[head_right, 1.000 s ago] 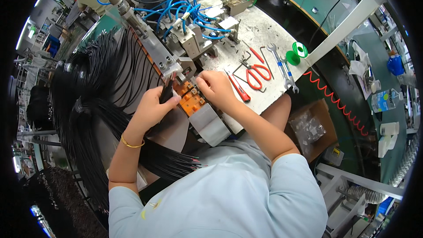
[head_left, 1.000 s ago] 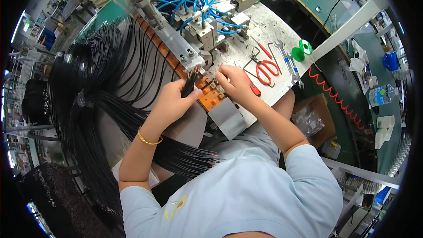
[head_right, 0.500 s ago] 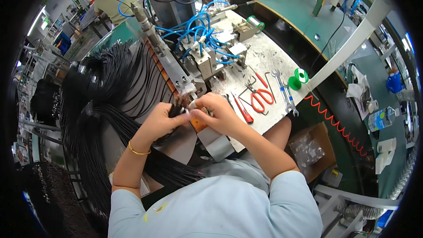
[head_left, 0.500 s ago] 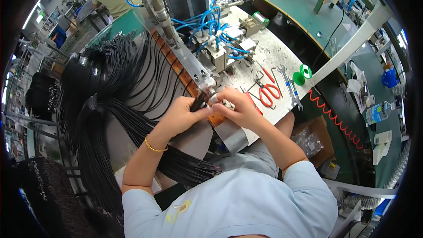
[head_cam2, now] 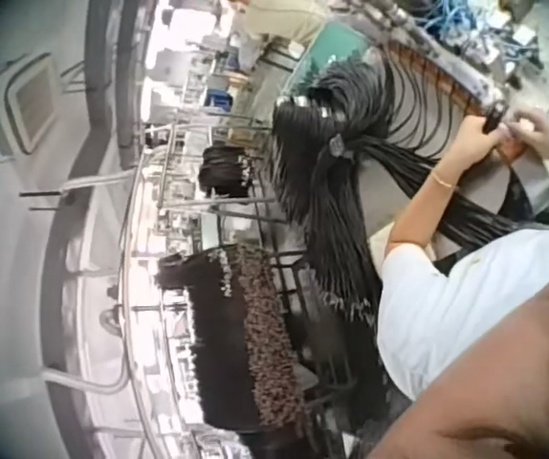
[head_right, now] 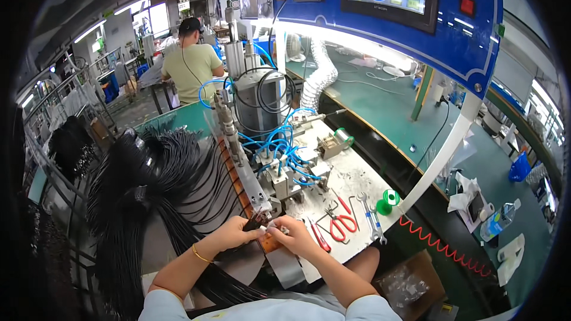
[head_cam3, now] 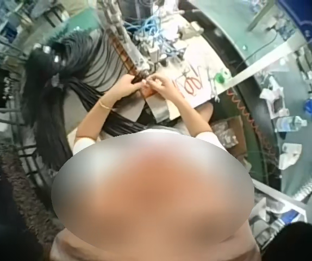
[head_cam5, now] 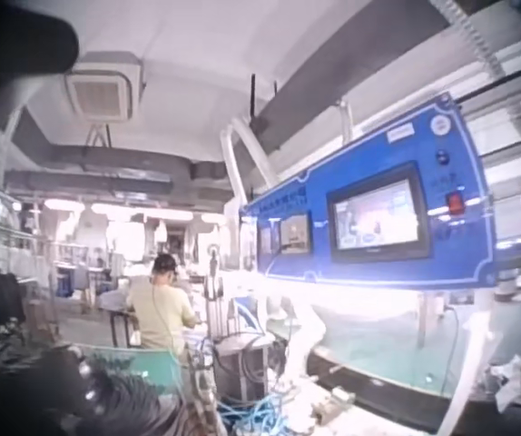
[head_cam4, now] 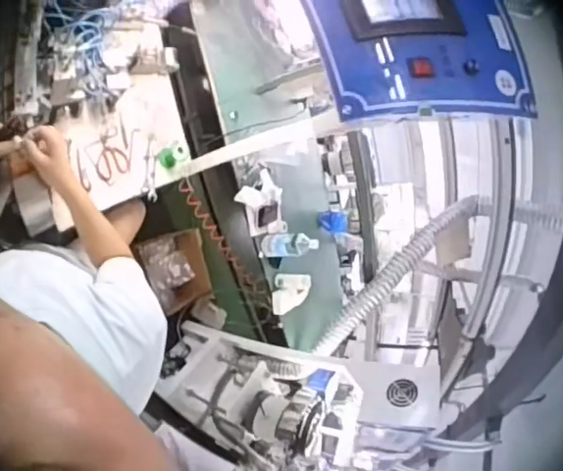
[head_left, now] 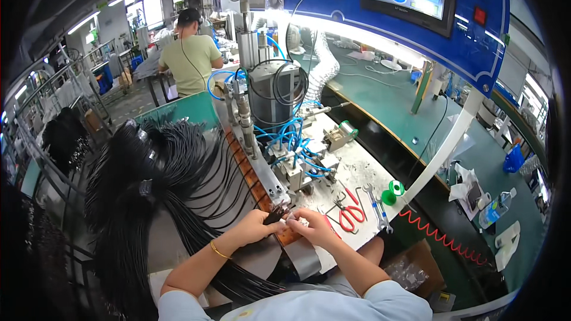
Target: The person fits small plastic connectors onto the ends of wires from a bundle one by one by hand at a workstation fixture.
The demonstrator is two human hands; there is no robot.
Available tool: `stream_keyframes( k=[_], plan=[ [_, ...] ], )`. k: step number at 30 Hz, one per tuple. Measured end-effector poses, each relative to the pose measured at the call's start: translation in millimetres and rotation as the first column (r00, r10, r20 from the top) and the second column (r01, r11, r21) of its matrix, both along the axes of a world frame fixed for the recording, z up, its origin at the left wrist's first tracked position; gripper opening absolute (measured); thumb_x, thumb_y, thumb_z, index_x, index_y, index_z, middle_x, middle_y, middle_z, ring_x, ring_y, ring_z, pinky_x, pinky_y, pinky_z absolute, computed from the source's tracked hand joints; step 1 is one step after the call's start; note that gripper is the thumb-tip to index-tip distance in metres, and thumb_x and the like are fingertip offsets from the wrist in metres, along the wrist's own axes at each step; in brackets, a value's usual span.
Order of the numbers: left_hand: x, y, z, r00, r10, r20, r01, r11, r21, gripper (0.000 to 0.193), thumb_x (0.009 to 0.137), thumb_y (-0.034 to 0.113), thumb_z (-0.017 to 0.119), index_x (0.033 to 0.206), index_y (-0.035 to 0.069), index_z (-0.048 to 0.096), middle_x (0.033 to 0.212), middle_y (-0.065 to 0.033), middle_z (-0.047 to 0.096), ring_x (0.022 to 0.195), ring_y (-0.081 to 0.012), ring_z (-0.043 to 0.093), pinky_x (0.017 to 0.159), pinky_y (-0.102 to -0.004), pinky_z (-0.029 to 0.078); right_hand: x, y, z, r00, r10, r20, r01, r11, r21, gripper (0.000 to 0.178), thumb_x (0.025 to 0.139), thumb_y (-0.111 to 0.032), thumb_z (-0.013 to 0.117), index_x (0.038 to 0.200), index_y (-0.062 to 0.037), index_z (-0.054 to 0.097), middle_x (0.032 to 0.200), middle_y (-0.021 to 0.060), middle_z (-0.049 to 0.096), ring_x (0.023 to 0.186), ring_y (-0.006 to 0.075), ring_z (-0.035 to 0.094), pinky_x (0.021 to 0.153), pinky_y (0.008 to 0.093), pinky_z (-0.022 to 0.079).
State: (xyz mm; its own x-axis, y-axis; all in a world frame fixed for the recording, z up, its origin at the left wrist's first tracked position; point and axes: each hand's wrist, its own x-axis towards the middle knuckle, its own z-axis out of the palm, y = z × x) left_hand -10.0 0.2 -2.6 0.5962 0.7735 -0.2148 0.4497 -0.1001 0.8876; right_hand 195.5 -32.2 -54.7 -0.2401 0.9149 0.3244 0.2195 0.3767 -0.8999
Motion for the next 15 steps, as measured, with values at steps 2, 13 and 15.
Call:
stream_keyframes(
  k=[2,13,15],
  plan=[
    [0,2,0,1.0,0.027,-0.016,-0.027,1.0,0.011,0.033,0.084,0.033,0.071,0.073,0.003,0.063,0.058,0.0028,0.053,0.052,-0.0055,0.049,0.047,-0.0225,0.038,1,1,1,1.0,-0.013,-0.002,0.013,1.0,-0.002,0.013,0.083,-0.014,0.066,0.09,-0.0031,0.063,0.084,0.0099,0.061,0.08,0.0224,0.059,0.072,0.0319,0.046],
    [10,-15,4,0.984,0.176,-0.005,-0.174,0.974,0.148,0.024,0.085,0.023,0.067,0.09,0.0,0.064,0.067,-0.007,0.062,0.062,-0.0116,0.06,0.058,-0.0297,0.046,-8,-3,6,0.94,-0.22,0.261,0.111,0.92,0.377,0.014,0.076,-0.015,0.067,0.082,-0.0039,0.061,0.079,0.0114,0.06,0.075,0.0296,0.058,0.068,0.038,0.045],
    [8,-11,7,0.98,0.197,-0.034,-0.195,0.98,0.045,0.023,0.086,0.022,0.066,0.09,0.0,0.064,0.068,-0.0075,0.061,0.064,-0.0113,0.059,0.06,-0.0297,0.047,-3,-3,5,0.931,-0.216,0.294,0.11,0.935,0.337,0.014,0.08,-0.017,0.065,0.082,-0.0034,0.06,0.079,0.0121,0.06,0.075,0.0304,0.058,0.068,0.0383,0.044]
  ],
)
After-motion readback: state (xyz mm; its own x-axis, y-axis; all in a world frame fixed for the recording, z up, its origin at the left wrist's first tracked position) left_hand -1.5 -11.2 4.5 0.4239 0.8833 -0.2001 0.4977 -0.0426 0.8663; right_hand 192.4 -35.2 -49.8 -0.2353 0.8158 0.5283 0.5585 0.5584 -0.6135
